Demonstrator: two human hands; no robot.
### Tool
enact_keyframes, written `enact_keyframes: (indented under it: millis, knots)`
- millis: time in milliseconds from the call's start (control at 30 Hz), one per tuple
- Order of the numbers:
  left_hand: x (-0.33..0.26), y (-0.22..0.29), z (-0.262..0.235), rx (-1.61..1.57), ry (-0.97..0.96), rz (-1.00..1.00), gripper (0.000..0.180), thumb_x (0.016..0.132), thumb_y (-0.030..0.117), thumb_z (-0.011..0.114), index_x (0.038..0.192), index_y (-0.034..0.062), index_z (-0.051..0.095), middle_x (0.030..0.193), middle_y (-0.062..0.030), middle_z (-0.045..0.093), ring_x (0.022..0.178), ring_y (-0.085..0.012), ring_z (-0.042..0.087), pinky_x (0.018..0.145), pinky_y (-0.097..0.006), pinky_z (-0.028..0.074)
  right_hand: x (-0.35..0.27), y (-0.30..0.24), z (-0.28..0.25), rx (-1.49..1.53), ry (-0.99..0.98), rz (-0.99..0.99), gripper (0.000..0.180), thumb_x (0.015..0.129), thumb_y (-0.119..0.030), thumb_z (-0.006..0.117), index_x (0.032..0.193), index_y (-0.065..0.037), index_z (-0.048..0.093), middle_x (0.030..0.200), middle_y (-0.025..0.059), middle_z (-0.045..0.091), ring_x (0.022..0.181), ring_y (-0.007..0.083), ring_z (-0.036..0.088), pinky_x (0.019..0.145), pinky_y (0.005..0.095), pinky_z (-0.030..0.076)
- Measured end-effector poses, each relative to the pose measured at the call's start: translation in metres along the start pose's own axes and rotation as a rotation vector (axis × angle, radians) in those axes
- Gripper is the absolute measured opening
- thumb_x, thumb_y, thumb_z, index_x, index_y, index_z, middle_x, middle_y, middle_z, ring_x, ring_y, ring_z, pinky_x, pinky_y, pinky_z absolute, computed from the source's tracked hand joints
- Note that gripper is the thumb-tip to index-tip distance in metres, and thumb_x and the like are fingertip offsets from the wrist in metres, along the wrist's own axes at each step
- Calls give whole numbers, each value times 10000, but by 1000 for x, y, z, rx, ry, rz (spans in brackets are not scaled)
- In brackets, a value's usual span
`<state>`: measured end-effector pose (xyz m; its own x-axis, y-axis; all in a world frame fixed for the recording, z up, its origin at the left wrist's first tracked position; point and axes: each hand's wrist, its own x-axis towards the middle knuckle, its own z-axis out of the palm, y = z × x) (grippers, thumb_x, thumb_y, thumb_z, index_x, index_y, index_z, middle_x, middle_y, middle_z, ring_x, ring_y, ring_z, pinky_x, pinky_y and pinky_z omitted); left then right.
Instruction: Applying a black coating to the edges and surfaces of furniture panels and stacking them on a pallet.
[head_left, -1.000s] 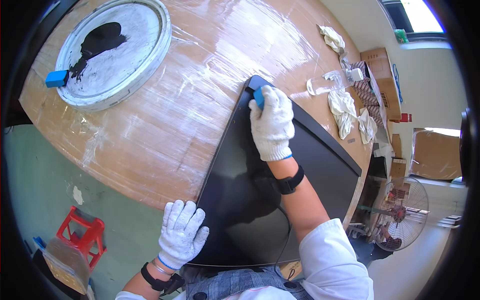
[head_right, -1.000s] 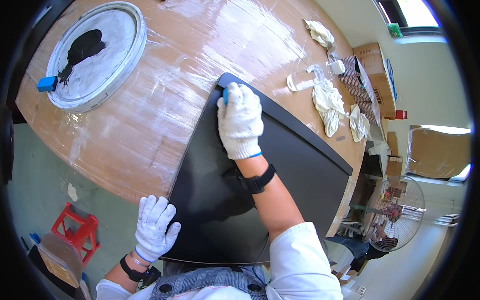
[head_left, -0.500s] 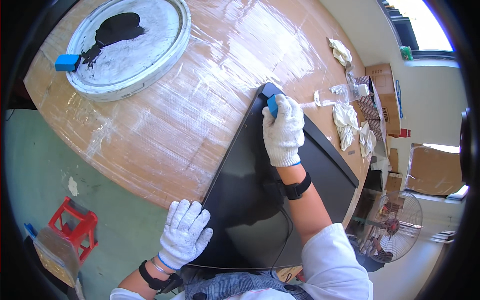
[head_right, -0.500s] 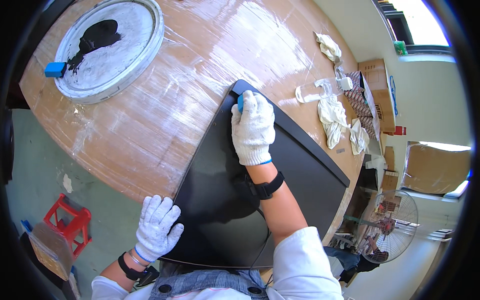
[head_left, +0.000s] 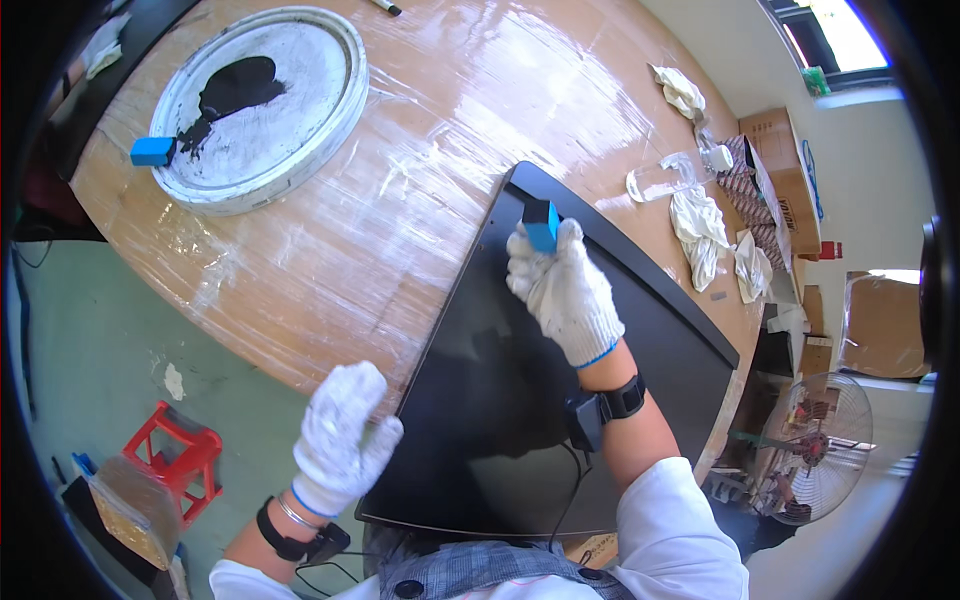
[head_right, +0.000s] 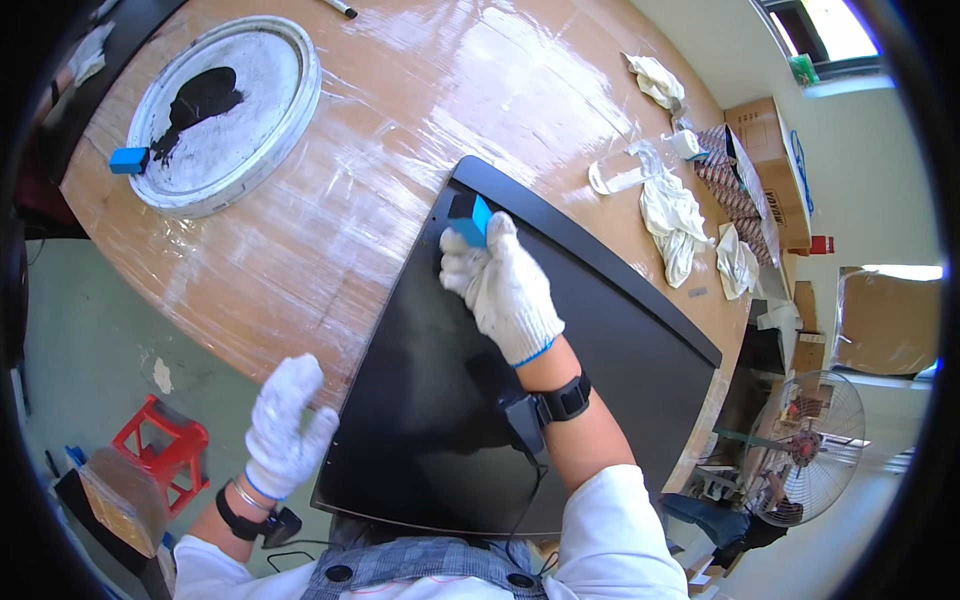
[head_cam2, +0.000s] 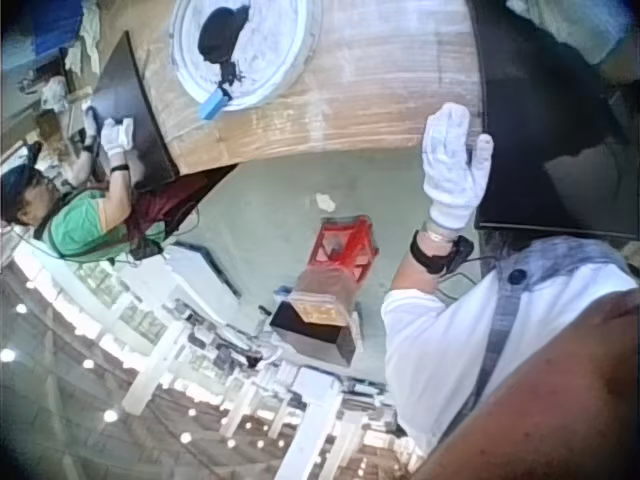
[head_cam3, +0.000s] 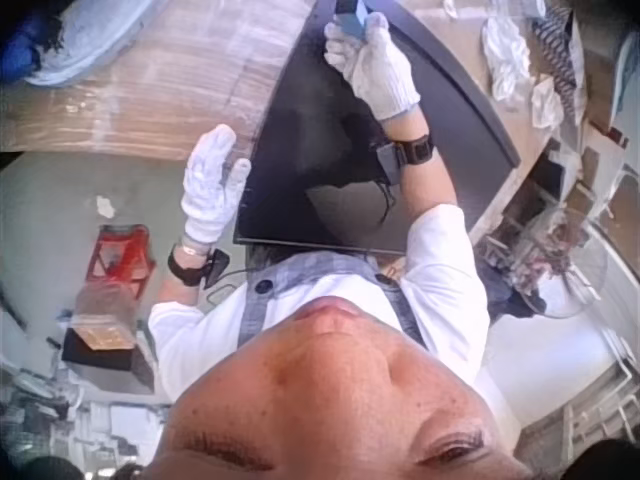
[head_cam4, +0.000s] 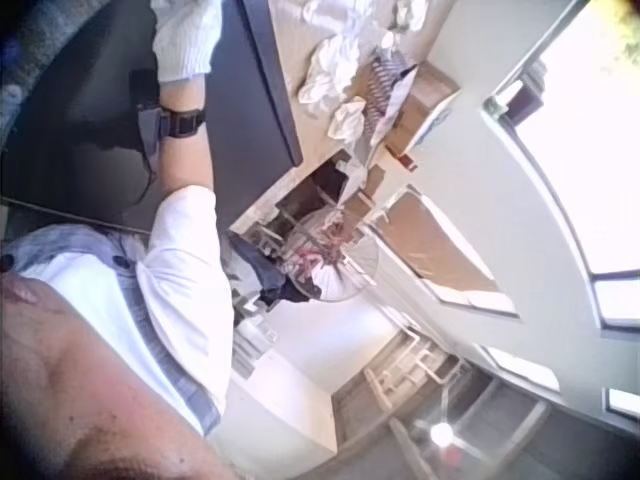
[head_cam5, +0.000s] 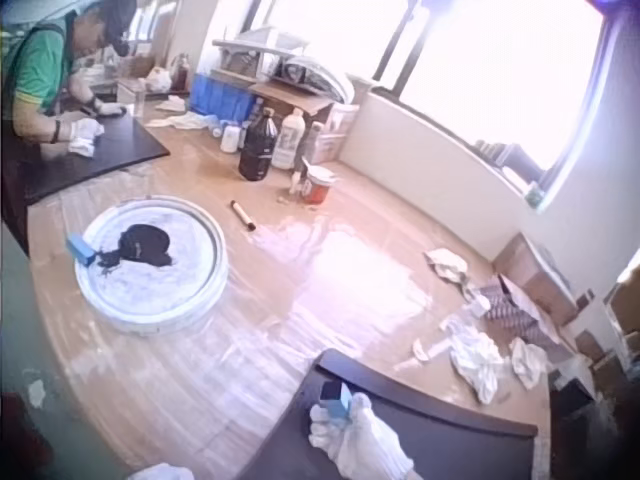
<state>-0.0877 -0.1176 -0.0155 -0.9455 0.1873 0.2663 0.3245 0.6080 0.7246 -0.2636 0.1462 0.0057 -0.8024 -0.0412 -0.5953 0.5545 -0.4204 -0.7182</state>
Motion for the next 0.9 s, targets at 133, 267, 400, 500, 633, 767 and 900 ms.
enact_keyframes:
  millis: [133,267,400,500,633,767,900]
  knots:
    - [54,6,-8,-203,28,-92,385,938,151,689,1280,-9,616,1267,-192,638,1170,-347,612,1036,-416,472,-23,13,-5,233,-403,90,623,1054,-562,353,1192,3,575,860,73,598,696,168,504,651,312,449]
    - [108,28,12,-353,42,-56,386,947,128,683,1286,-37,599,1246,-179,652,1135,-290,632,1011,-381,486,-43,21,-2,132,-531,90,647,1056,-578,314,1210,-2,567,841,75,583,698,173,489,643,323,456]
    - [135,45,27,-852,-313,-382,464,964,103,657,1383,-31,507,1273,-120,630,1149,-203,614,1024,-363,478,-62,21,-3,-140,-547,-93,609,1068,-553,294,1263,-26,529,878,106,606,693,201,527,631,333,473]
    - [140,50,38,-1034,-434,-571,480,964,82,653,1405,-9,487,1260,-89,625,1128,-157,612,1005,-337,490,-66,19,-14,-235,-502,-140,589,1071,-532,325,1265,-25,552,918,118,641,717,195,580,641,325,500]
    - [154,38,54,-714,-180,-460,435,918,32,668,1337,21,547,1169,-60,648,1028,-127,621,929,-304,515,-63,1,-62,-403,-231,8,514,1070,-464,417,1169,-15,647,904,94,667,733,162,613,671,313,532]
    - [190,2,60,-297,-39,-324,396,873,153,737,1235,37,626,1074,-62,673,927,-146,627,848,-304,521,-63,-24,-136,-1171,257,-636,241,993,-229,591,1135,-59,684,891,107,695,769,238,668,721,342,551]
    - [215,-21,72,-150,14,-270,383,859,198,742,1199,40,659,1062,-106,690,892,-193,650,821,-330,531,-59,-22,-184,-1440,351,-941,164,856,-110,710,1017,-85,699,822,114,664,770,319,655,707,415,534]
